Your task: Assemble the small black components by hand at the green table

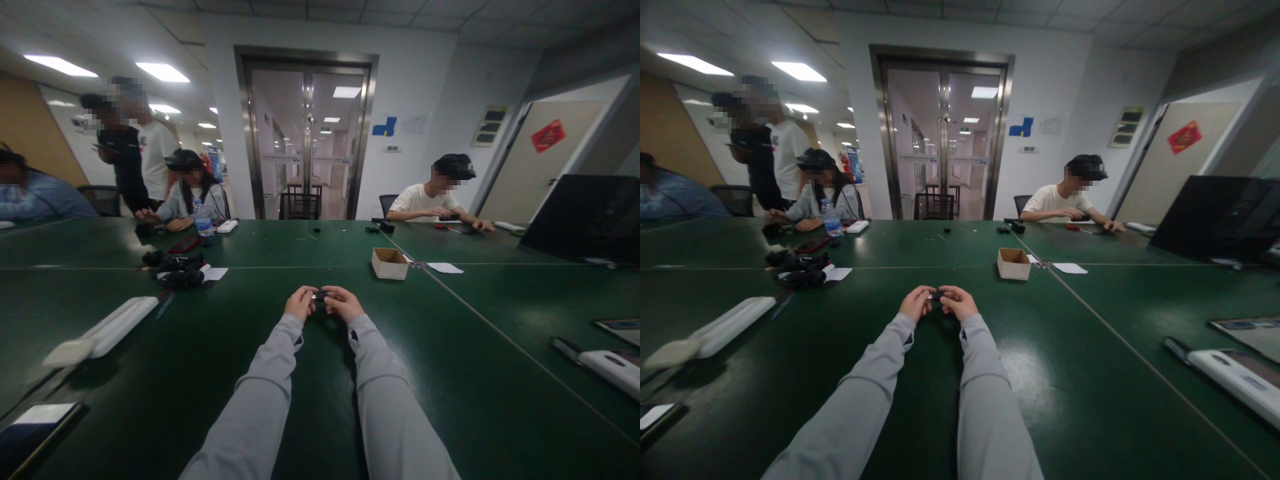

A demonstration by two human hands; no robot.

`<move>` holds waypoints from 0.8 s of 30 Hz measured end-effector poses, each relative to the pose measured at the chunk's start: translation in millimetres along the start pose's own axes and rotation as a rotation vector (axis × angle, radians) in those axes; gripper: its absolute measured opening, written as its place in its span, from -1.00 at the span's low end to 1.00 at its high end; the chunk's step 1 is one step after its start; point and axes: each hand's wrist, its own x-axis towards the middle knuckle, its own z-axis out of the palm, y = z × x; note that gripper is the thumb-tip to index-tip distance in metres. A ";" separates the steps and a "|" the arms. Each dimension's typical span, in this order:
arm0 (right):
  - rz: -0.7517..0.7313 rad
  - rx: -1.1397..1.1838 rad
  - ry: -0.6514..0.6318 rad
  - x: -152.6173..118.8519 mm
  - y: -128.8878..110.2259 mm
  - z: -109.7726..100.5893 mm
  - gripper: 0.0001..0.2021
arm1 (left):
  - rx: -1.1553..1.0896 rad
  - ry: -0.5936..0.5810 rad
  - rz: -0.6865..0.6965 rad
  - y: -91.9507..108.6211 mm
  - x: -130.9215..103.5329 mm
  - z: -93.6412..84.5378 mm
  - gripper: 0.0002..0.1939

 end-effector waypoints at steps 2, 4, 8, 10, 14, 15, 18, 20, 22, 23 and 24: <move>-0.002 0.002 0.009 -0.1 -0.2 0.0 -0.57 | -0.040 -0.010 -0.019 1.1 -0.8 0.2 -0.71; -0.003 0.005 0.022 -0.3 -0.3 -0.1 -0.58 | -0.081 -0.018 -0.025 2.1 -1.6 0.4 -0.72; 0.003 0.008 0.037 -0.2 -0.2 0.0 -0.58 | -0.105 -0.014 -0.021 4.3 -3.0 0.9 -0.78; 0.007 0.008 0.044 0.0 -0.2 0.2 -0.57 | -0.105 -0.022 -0.038 5.4 -3.2 1.3 -0.81; 0.010 0.009 0.060 -0.4 -0.7 1.0 -0.56 | -0.105 -0.030 -0.032 4.4 -2.1 3.0 -0.76; 0.010 0.009 0.059 -0.6 -1.0 1.3 -0.56 | -0.105 -0.021 -0.022 3.2 -1.6 3.4 -0.74; 0.024 0.002 0.057 -1.4 -2.3 2.7 -0.56 | -0.103 0.015 -0.004 -1.1 0.0 4.4 -0.68; 0.040 -0.015 0.066 -2.0 -3.4 4.2 -0.54 | -0.096 0.046 -0.007 -3.3 0.9 4.2 -0.66; 0.049 -0.037 0.071 -2.6 -5.0 6.0 -0.53 | -0.074 0.094 -0.014 -4.4 1.5 3.4 -0.66; 0.051 -0.046 0.069 -2.9 -5.8 6.9 -0.53 | -0.056 0.115 -0.017 -4.6 1.7 2.9 -0.67; 0.051 -0.053 0.064 -3.1 -6.6 7.7 -0.53 | -0.037 0.132 -0.022 -4.8 1.9 2.3 -0.68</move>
